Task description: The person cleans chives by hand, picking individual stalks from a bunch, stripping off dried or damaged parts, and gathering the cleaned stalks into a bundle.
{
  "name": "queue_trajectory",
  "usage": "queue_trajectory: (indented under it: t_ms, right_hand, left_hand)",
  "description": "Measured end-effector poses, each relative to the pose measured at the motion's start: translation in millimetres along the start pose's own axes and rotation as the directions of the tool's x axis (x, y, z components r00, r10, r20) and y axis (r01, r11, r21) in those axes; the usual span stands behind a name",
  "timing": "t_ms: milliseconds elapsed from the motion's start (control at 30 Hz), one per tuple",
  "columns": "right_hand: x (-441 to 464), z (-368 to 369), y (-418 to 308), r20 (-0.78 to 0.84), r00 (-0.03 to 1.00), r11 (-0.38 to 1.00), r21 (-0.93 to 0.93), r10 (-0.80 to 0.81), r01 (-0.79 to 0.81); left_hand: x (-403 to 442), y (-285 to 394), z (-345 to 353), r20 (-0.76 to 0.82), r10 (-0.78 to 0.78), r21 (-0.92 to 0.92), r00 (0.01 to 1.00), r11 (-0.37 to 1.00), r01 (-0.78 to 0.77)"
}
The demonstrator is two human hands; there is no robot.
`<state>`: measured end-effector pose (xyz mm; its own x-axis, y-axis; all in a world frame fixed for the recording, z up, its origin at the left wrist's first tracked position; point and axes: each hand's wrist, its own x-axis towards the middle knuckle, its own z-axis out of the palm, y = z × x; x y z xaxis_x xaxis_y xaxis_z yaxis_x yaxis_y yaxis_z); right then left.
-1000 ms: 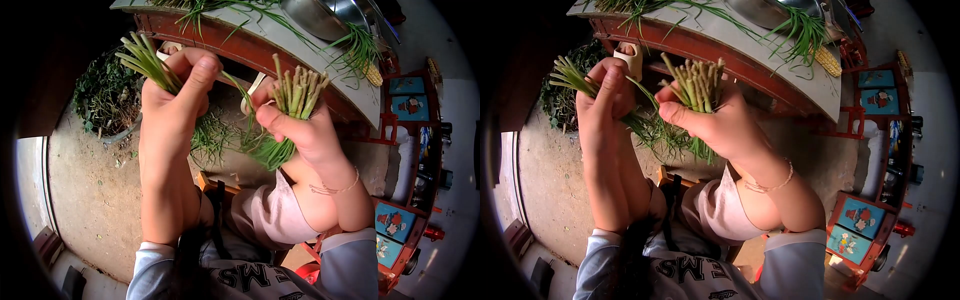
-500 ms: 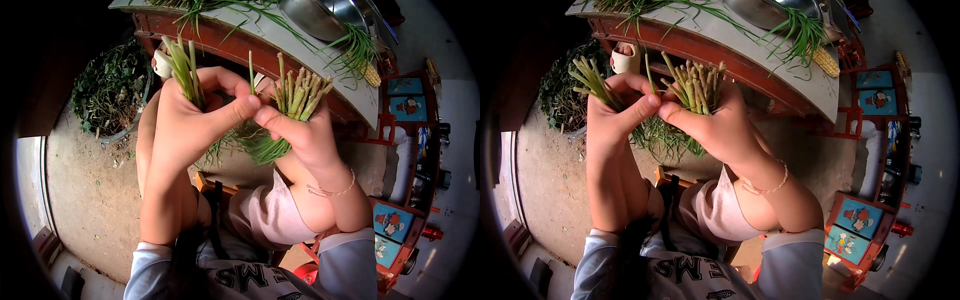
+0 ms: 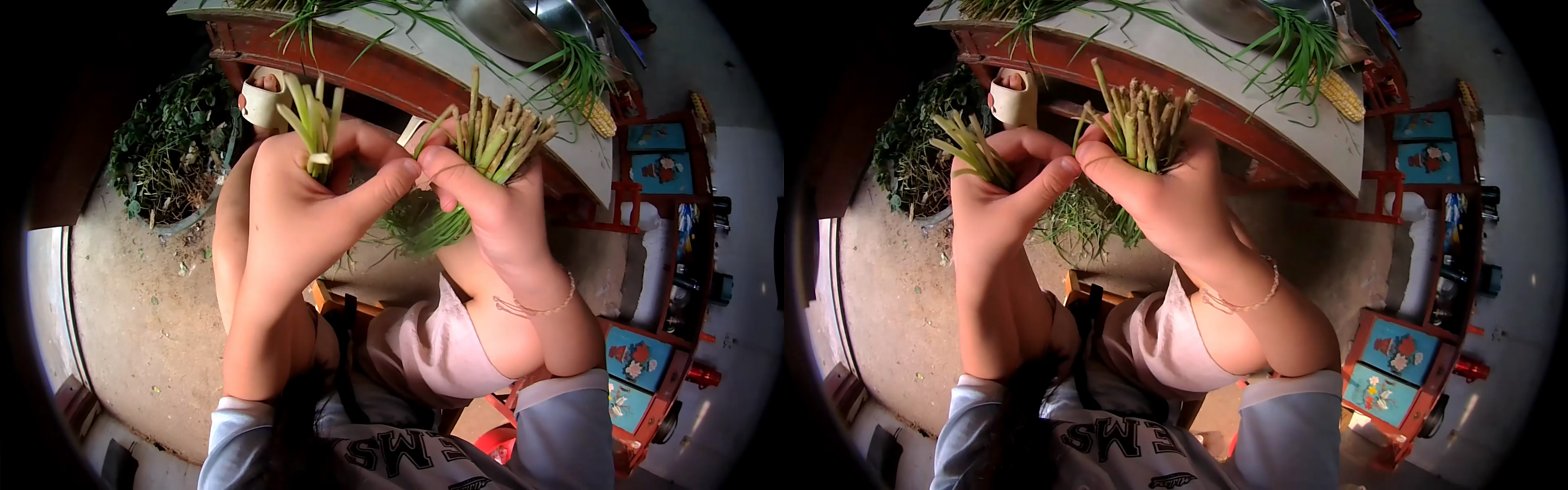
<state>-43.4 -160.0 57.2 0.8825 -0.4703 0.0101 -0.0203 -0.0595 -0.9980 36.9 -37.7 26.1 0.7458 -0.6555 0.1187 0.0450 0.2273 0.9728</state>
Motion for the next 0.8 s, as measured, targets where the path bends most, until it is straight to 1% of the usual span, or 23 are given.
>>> queue_trajectory:
  t_ms: [67,167,200,267,367,500,567,633,700,733,767,800]
  right_hand:
    - [0.1,0.0,-1.5,0.017,1.000,1.000,-0.025,0.002,-0.002]
    - [-0.4,0.8,-2.8,0.013,1.000,1.000,-0.010,0.029,-0.028]
    - [-0.2,0.1,-2.7,0.013,0.999,1.000,-0.010,0.029,-0.029]
    - [0.3,-1.6,-2.2,0.057,0.998,1.000,-0.025,0.014,-0.013]
    - [0.1,0.5,-0.4,0.024,1.000,0.999,-0.027,-0.020,0.020]
    - [-0.3,-0.2,-0.7,0.021,1.000,1.000,-0.026,0.007,-0.007]
    - [0.2,0.3,-2.8,-0.066,0.996,0.997,0.038,0.065,-0.062]
    - [2.5,-3.5,-1.7,-0.052,0.996,0.996,0.051,0.077,-0.074]
    - [4.7,-7.0,-1.4,-0.095,0.988,0.987,0.112,0.122,-0.112]
    - [8.6,-12.1,-3.2,-0.139,0.980,0.973,0.201,0.140,-0.111]
    - [11.9,-18.3,-0.2,-0.172,0.979,0.951,0.305,0.113,-0.056]
    - [12.9,-21.3,-2.7,-0.203,0.972,0.949,0.311,0.117,-0.050]
  left_hand:
    - [0.3,-1.8,0.8,0.009,0.042,0.029,0.999,0.999,-0.043]
    - [0.6,-3.0,0.9,0.013,0.063,0.018,0.998,0.998,-0.064]
    - [0.5,-1.7,0.7,0.013,0.063,0.017,0.998,0.998,-0.063]
    - [-0.1,2.2,0.2,0.031,0.015,0.057,0.999,0.998,-0.017]
    - [-0.4,1.0,2.4,-0.002,0.032,0.070,0.999,0.997,-0.031]
    - [0.0,-5.3,1.0,-0.027,0.008,0.124,1.000,0.992,-0.005]
    - [0.3,-8.9,1.1,-0.030,0.051,0.091,0.998,0.995,-0.048]
    - [-0.1,-9.5,2.4,-0.037,0.052,0.069,0.998,0.996,-0.049]
    - [0.1,-10.0,1.7,-0.045,0.052,0.047,0.998,0.998,-0.050]
    - [0.5,-10.6,-0.7,-0.027,0.060,0.064,0.998,0.996,-0.058]
    - [0.8,-10.7,-2.1,-0.009,0.068,0.081,0.998,0.994,-0.067]
    - [0.7,-9.0,-1.8,-0.009,0.068,0.081,0.998,0.994,-0.067]
